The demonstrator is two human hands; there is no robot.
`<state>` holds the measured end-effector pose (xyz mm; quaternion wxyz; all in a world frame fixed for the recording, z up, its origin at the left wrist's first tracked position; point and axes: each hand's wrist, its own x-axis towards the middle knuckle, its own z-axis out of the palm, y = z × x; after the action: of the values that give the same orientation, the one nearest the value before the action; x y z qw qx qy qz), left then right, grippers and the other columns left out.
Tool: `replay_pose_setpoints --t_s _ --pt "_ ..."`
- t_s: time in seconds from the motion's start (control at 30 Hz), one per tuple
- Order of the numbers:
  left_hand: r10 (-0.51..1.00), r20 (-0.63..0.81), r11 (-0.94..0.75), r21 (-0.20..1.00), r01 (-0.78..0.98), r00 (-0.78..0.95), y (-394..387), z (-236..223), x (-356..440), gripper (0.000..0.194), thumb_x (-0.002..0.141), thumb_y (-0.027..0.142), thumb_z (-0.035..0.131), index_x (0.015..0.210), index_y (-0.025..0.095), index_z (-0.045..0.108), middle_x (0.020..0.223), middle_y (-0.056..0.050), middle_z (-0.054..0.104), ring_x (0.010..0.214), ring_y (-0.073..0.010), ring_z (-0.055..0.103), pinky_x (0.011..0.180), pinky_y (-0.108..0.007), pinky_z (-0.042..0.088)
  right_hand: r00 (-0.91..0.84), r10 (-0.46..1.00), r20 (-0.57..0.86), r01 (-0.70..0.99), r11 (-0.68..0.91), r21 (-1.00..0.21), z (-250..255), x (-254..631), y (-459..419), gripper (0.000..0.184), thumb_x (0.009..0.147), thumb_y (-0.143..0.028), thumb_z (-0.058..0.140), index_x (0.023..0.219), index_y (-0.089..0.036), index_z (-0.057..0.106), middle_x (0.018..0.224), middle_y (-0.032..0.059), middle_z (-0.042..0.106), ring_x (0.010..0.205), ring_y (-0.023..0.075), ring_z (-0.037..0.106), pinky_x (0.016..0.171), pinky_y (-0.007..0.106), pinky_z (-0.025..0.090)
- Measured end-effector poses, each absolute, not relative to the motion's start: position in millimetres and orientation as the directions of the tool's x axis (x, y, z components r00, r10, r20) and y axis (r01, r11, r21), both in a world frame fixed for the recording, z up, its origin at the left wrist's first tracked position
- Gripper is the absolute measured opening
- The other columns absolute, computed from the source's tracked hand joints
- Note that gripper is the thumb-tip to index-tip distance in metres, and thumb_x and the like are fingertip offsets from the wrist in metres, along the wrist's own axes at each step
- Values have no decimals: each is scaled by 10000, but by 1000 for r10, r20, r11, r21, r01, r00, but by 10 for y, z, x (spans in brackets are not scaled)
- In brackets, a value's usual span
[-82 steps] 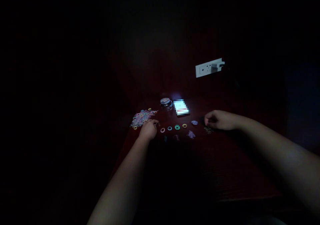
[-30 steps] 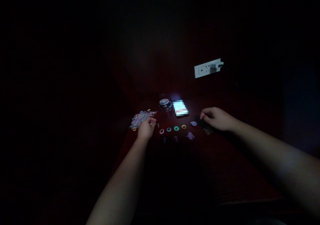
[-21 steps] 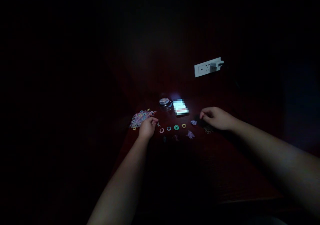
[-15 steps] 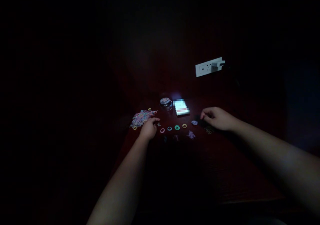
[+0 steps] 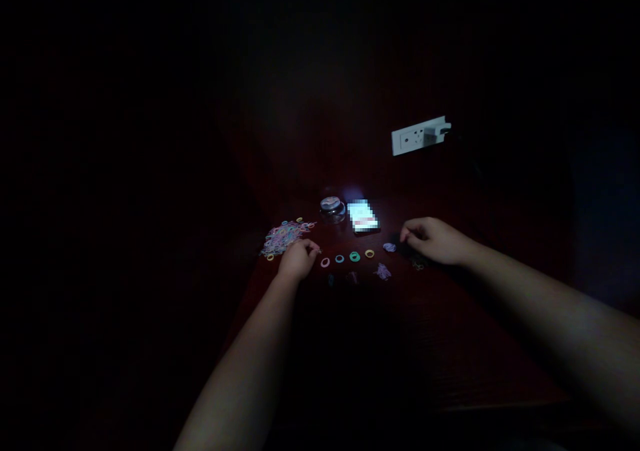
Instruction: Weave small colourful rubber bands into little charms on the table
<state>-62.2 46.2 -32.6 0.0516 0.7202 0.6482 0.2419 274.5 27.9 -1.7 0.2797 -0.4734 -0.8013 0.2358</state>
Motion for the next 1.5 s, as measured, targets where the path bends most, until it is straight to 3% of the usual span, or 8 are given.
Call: replay_pose_setpoints --t_s 0.23,0.37,0.6,0.77,0.9,1.07,1.3,1.5 --pt "973 232 -116 450 885 9 469 -327 -623 138 820 275 580 896 208 674 871 -26 715 777 -155 639 728 -255 474 -401 878 261 618 469 -631 -73 2750 298 157 746 -254 484 766 -181 622 626 -16 574 568 126 513 545 230 385" --pt "973 228 -76 466 882 -37 453 -309 -621 153 801 270 595 916 209 676 863 -28 720 778 -176 647 719 -271 475 -396 882 254 608 460 -648 -81 2757 300 149 747 -245 494 770 -180 626 630 -12 586 570 129 528 533 227 382" --pt "969 235 -24 412 911 -81 444 -287 -603 124 792 285 573 761 215 670 806 -57 717 753 -224 653 736 -320 485 -409 876 257 602 470 -646 -90 2750 298 151 754 -242 488 764 -185 627 650 -9 599 588 137 539 553 236 398" --pt "961 269 -47 377 925 -61 436 -301 -567 152 812 277 546 765 185 657 806 -98 702 763 -239 646 753 -331 478 -421 871 254 603 478 -639 -68 2720 251 147 760 -241 482 742 -184 616 669 3 614 613 146 553 572 243 409" --pt "954 294 -82 425 902 -52 408 -286 -502 181 855 282 509 819 169 646 857 -100 701 779 -226 636 724 -311 462 -440 862 250 612 492 -619 -76 2695 223 168 785 -241 469 770 -186 627 693 9 627 633 153 563 594 255 414" --pt "930 366 -231 484 844 45 288 -190 -266 168 877 288 507 867 178 634 815 -44 677 740 -168 613 689 -271 446 -482 829 285 587 546 -598 -106 2602 153 165 815 -244 474 799 -188 629 710 8 624 647 154 555 621 268 418" --pt "792 502 -570 402 717 348 -43 -96 228 76 860 260 575 852 200 621 858 -17 659 834 -157 581 745 -276 435 -486 804 343 507 578 -639 -100 2400 -34 233 866 -404 530 945 -206 622 643 -23 546 576 124 509 546 239 390" --pt "737 526 -650 375 661 425 -177 -75 361 99 893 285 559 876 204 615 878 -17 668 845 -153 575 758 -288 425 -551 750 366 459 638 -618 -86 2353 -98 187 883 -363 519 919 -210 619 659 -28 526 601 121 498 584 242 395"
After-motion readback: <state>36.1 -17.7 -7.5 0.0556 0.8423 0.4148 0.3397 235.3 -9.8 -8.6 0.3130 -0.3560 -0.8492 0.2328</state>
